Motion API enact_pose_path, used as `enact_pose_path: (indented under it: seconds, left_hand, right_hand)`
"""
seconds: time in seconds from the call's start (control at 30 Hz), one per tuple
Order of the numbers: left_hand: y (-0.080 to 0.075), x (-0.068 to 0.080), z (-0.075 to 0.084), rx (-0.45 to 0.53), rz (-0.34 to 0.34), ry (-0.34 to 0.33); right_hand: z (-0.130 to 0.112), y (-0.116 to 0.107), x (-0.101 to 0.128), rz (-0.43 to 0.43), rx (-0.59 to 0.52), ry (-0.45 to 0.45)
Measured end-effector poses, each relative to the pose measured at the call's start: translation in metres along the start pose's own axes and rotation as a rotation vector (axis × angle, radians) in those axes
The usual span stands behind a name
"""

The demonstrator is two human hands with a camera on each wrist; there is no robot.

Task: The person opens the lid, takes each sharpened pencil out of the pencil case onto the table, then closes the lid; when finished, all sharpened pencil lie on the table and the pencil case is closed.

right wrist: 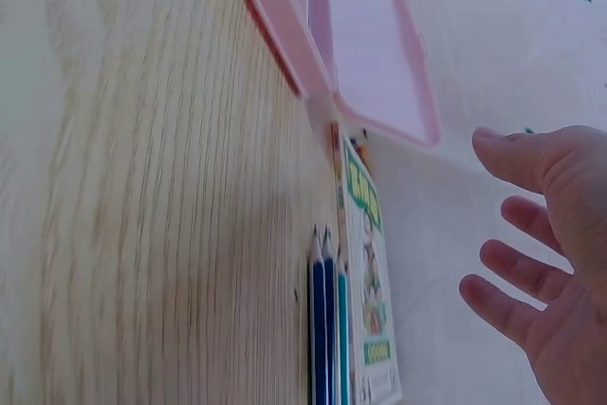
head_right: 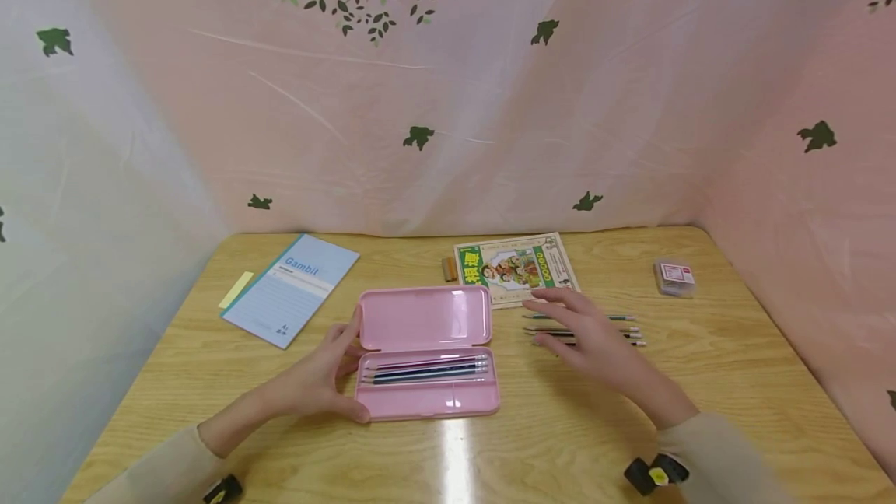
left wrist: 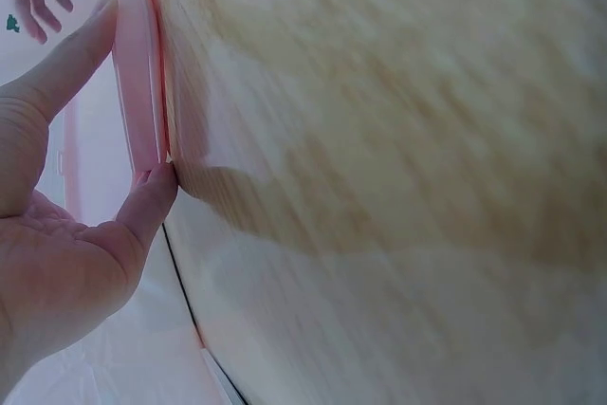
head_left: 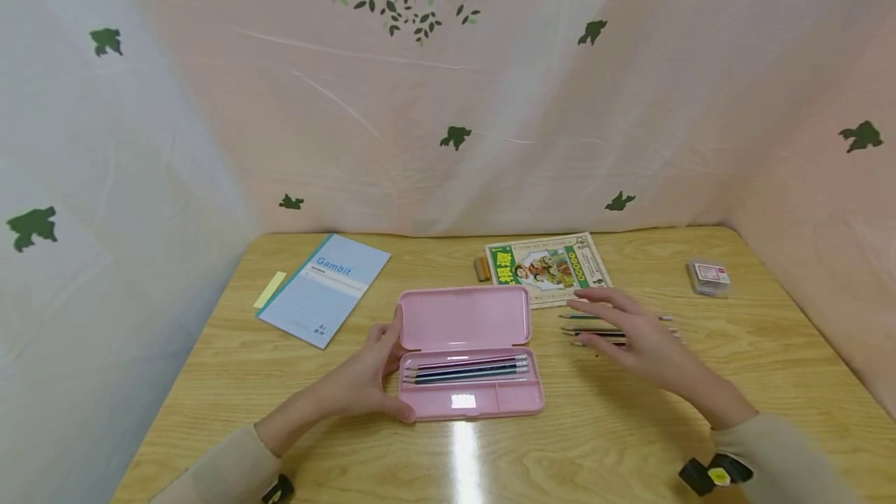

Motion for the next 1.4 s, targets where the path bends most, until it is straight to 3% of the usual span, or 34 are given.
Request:
enact_pose_path:
  seconds: [0.53,0.8,1.13,1.4]
  left_hand:
    - [-0.002,-0.001,0.001,0.014,-0.006,0.018]
    - [-0.001,-0.002,0.003,0.017,-0.010,0.015]
    - [-0.001,-0.001,0.002,0.023,-0.007,0.002]
    - [-0.003,-0.001,0.003,0.011,-0.013,0.002]
  right_hand:
    - [-0.053,0.060,-0.037,-0.114,-0.100,-0.216]
    - [-0.064,0.084,-0.040,-0.264,-0.084,-0.158]
    - [-0.069,0.102,-0.042,-0.344,-0.040,-0.134]
    - [-0.069,0.107,-0.047,-0.419,-0.047,-0.047]
Point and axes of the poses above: each hand's wrist, its own x-axis away from the middle knuckle, its own y-axis out of the palm, z = x × y, the point moved 6 cm from there along -x, towards the middle knuckle, and after that the axes turned 2 degrees about z, right-handed, at the moved point
